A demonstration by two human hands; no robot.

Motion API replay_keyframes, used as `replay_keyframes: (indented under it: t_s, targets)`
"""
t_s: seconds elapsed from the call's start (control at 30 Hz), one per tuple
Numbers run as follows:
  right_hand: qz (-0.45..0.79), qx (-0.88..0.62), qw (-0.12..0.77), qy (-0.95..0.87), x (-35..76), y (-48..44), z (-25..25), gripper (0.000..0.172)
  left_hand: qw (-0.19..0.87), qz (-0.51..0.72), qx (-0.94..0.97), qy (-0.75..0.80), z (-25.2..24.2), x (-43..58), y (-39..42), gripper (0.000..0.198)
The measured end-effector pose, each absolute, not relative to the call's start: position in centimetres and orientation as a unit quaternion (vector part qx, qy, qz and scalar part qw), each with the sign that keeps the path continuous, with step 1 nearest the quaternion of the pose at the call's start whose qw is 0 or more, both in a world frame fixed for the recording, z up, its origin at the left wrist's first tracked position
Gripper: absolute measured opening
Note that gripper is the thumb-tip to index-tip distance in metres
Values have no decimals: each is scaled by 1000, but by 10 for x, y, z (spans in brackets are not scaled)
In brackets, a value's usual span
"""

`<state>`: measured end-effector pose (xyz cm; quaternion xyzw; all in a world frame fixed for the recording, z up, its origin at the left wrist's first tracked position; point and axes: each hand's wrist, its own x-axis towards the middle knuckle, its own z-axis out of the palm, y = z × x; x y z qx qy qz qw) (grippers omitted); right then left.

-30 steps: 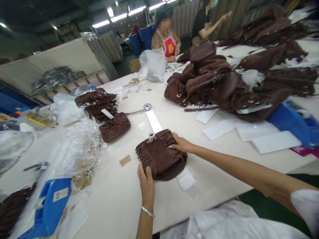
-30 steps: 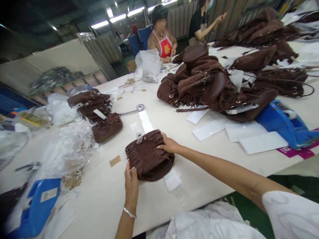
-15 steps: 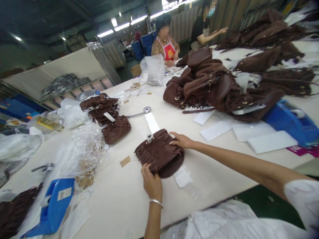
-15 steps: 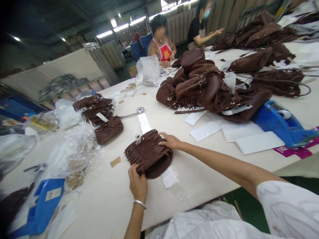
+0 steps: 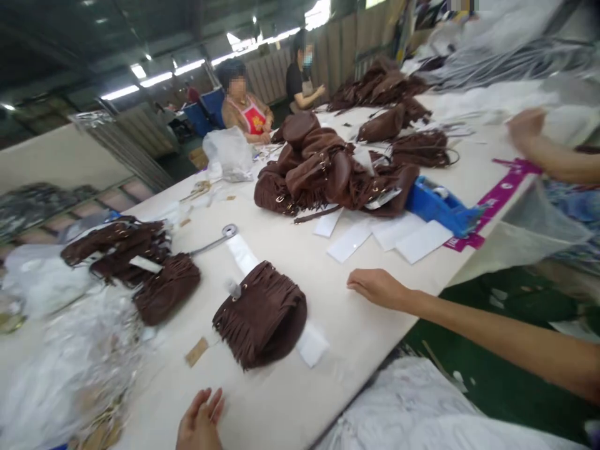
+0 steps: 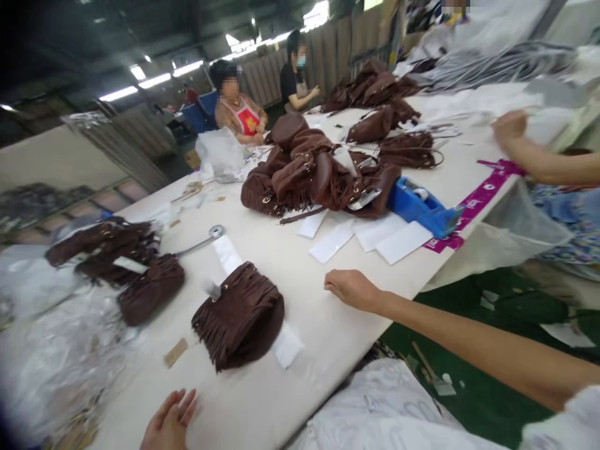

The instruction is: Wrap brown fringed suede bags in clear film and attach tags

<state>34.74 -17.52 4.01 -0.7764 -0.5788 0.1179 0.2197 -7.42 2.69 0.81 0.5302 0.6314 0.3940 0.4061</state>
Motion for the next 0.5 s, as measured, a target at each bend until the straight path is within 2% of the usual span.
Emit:
replay_keyframes:
  t_s: [0.07,0.1,0.2,0.3,0.5]
  targets:
    - [152,-737,229,-617,327,-171,34,21,272,391,543,692,25,-70,7,29]
    - [166,-719,237,-632,312,-168,32,21,249,365,600,667,30,-62,-5,27]
    - [183,-684,265,-655,266,-155,29,27,221,284,813,459,32,-26,-41,27]
    - [184,-669,252,-674,231,-147,29,40,115,214,908,342,24,7,-59,36]
    - [202,-761,206,-581,196,-147,20,51,-76,63,949,299,12,28,-34,53]
